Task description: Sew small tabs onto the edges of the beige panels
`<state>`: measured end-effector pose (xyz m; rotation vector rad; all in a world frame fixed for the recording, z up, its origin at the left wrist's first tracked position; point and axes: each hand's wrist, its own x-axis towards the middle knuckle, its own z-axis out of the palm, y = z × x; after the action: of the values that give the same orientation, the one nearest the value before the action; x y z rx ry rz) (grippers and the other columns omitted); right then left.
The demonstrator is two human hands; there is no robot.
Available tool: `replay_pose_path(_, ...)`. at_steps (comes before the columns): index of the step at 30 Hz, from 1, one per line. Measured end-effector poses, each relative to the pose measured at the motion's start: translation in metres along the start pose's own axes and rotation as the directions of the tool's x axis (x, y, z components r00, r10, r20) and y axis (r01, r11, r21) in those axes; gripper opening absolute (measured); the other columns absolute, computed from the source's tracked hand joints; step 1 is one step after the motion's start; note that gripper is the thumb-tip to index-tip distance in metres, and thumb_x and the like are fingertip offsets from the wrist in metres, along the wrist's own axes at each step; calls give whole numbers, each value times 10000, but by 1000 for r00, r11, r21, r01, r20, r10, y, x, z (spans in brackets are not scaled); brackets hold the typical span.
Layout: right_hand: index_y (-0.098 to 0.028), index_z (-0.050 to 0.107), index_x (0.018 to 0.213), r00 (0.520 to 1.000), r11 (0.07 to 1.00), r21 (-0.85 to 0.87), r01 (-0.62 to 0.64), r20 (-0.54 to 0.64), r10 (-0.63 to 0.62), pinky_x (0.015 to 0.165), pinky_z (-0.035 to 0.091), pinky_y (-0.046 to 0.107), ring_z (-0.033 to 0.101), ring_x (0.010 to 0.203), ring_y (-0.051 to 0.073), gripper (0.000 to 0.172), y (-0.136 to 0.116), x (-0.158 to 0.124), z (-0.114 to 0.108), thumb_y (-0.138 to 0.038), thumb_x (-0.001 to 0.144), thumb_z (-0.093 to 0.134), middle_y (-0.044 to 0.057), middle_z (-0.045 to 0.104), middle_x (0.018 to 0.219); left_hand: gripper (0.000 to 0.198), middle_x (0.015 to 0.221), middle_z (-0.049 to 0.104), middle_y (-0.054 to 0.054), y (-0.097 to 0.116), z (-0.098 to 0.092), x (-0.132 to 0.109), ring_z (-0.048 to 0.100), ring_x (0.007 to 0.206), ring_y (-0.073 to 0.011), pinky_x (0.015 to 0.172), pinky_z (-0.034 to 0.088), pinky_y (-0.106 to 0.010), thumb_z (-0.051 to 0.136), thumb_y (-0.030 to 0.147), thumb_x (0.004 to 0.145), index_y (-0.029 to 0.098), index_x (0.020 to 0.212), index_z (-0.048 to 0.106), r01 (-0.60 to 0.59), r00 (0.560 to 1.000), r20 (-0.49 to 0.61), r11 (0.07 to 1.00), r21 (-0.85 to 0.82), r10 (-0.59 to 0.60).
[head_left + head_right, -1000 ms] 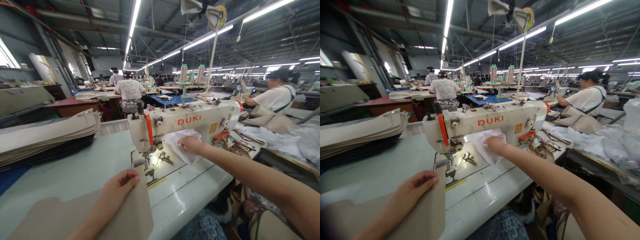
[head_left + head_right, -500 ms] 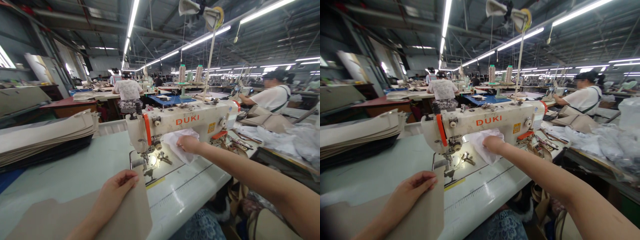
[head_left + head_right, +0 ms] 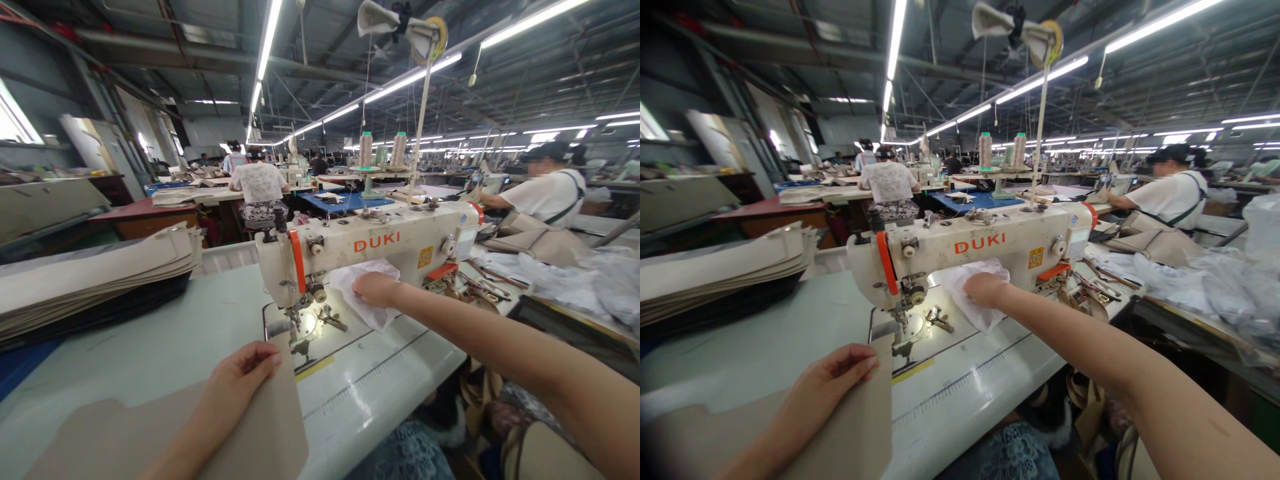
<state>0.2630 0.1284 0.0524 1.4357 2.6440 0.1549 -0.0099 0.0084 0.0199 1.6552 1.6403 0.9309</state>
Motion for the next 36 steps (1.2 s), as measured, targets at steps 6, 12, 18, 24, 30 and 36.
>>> replay_pose_path(6,-131,696,956,982,984,140,-112,-136,132,747,454,286,634,884,233,267,0,-11,-7,-104,809,475,129,688,960,294,592,644,18,4,0,-5,592,618,-192,614,441,-270,614,481,639,213,731,691,21,998,-64,1000,-18,-22)
replay_pose_path(12,-160,711,863,952,781,601,173,-304,23,644,443,183,601,710,111,255,-58,-49,-8,-49,724,528,32,657,852,252,675,688,3,5,4,-11,606,648,-186,628,459,-268,608,429,667,208,745,701,-40,994,-107,999,-21,37)
replay_pose_path(18,-167,660,788,960,134,972,194,-216,176,559,418,200,540,569,97,225,-132,-21,21,-42,635,552,-39,593,625,182,673,680,22,-2,5,-16,607,628,-160,628,466,-252,589,380,719,215,742,661,-163,971,-167,985,49,169)
replay_pose_path(24,-182,625,735,927,-143,943,301,-254,276,578,420,214,528,562,96,129,-150,0,35,-142,612,633,-56,577,593,138,651,666,39,-8,4,-16,610,612,-142,603,458,-231,558,330,758,222,727,636,-219,945,-227,971,95,236)
replay_pose_path(30,-183,637,769,890,-69,922,381,-345,299,592,435,228,547,588,110,97,-154,-3,39,-201,674,627,-24,611,640,119,630,653,41,-6,7,-13,603,584,-136,574,444,-220,551,304,766,220,713,617,-232,914,-307,962,140,266)
replay_pose_path(36,-183,648,785,821,147,884,444,-467,328,599,445,223,561,625,119,83,-153,-9,38,-179,727,588,0,630,703,111,630,644,37,-5,8,-16,602,592,-136,581,439,-217,557,296,760,217,699,607,-244,906,-317,959,147,279)
